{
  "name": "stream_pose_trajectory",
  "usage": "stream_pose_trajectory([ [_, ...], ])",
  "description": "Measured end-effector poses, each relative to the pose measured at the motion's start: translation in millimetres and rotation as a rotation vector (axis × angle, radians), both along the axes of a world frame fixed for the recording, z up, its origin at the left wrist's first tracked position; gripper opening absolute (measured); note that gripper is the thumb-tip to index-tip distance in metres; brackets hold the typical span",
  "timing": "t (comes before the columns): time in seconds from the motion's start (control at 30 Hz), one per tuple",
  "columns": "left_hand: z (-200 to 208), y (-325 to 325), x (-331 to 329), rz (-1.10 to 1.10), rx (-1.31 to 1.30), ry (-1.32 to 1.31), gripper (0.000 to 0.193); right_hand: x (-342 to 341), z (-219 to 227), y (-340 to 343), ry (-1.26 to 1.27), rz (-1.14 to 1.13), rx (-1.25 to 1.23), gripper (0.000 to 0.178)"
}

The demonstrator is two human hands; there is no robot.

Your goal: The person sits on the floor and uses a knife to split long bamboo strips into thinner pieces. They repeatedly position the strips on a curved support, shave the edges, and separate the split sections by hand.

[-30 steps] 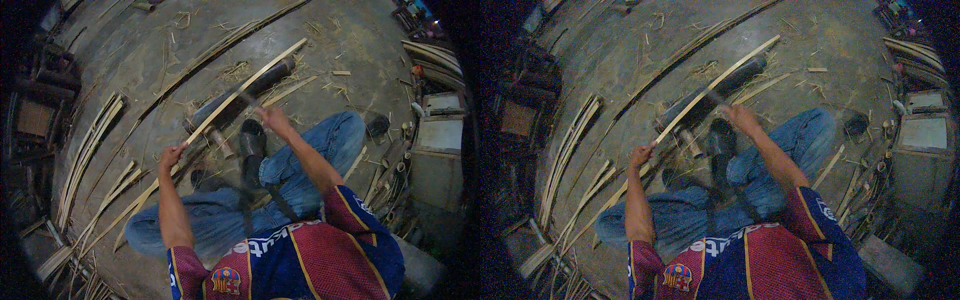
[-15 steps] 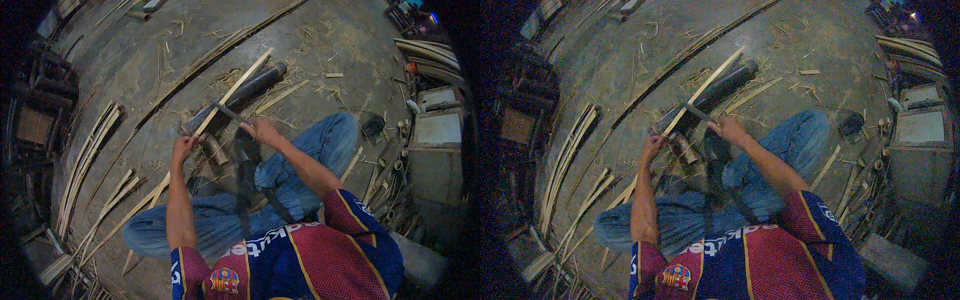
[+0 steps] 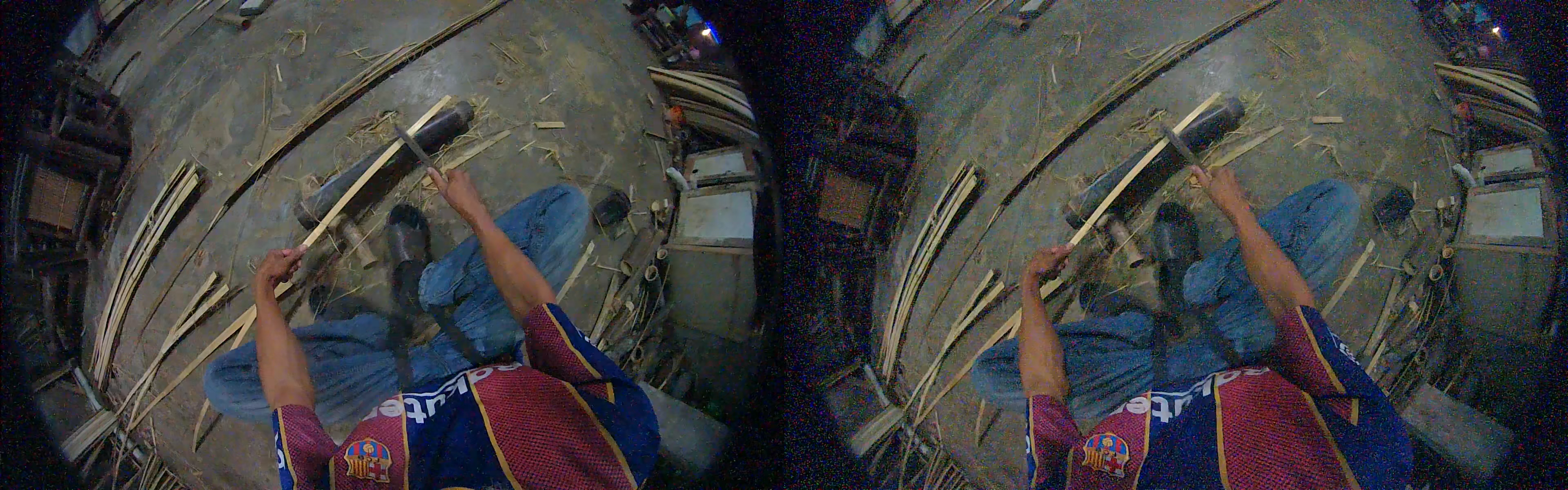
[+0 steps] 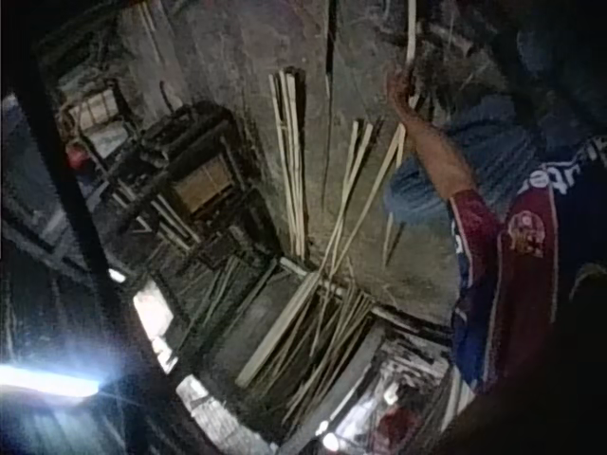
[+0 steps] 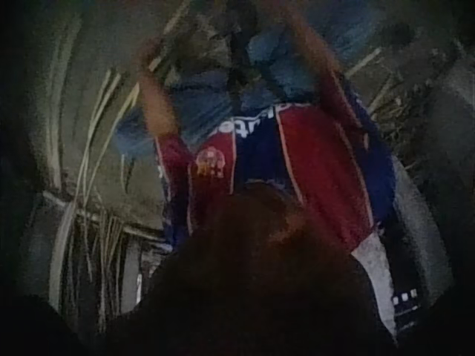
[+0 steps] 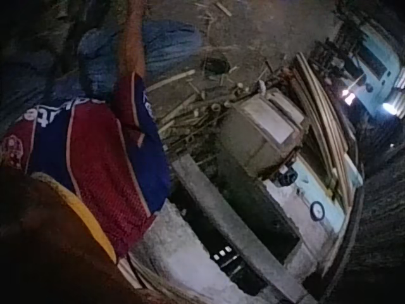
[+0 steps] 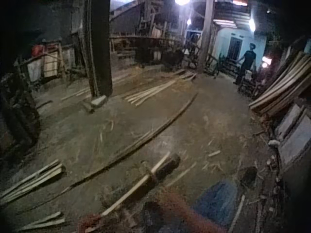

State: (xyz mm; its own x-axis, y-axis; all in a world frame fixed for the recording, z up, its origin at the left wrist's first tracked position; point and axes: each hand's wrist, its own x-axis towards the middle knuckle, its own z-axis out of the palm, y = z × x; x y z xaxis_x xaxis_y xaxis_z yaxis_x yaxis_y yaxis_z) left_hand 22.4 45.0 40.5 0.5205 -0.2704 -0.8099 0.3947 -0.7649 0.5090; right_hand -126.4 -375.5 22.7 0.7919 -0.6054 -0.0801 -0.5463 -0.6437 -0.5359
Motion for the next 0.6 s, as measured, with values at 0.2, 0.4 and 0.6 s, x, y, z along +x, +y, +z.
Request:
stream_pose_trajectory([
  [0.2, -21.1, -21.5, -1.3, -0.041, -0.071, -0.107, 0.048, 5.5, 14.1, 15.5, 0.075, 0.024, 0.201, 0.065],
  [0.4, -7.8, -22.0, -3.2, -0.058, -0.011, -0.162, 0.049, -6.1, -4.2, 15.6, 0.069, 0.26, 0.137, 0.064],
  [0.6, -17.9, 2.6, -14.4, -0.039, 0.021, -0.061, 0.049, -0.2, 2.8, 12.9, 0.16, 0.216, 0.114, 0.063],
])
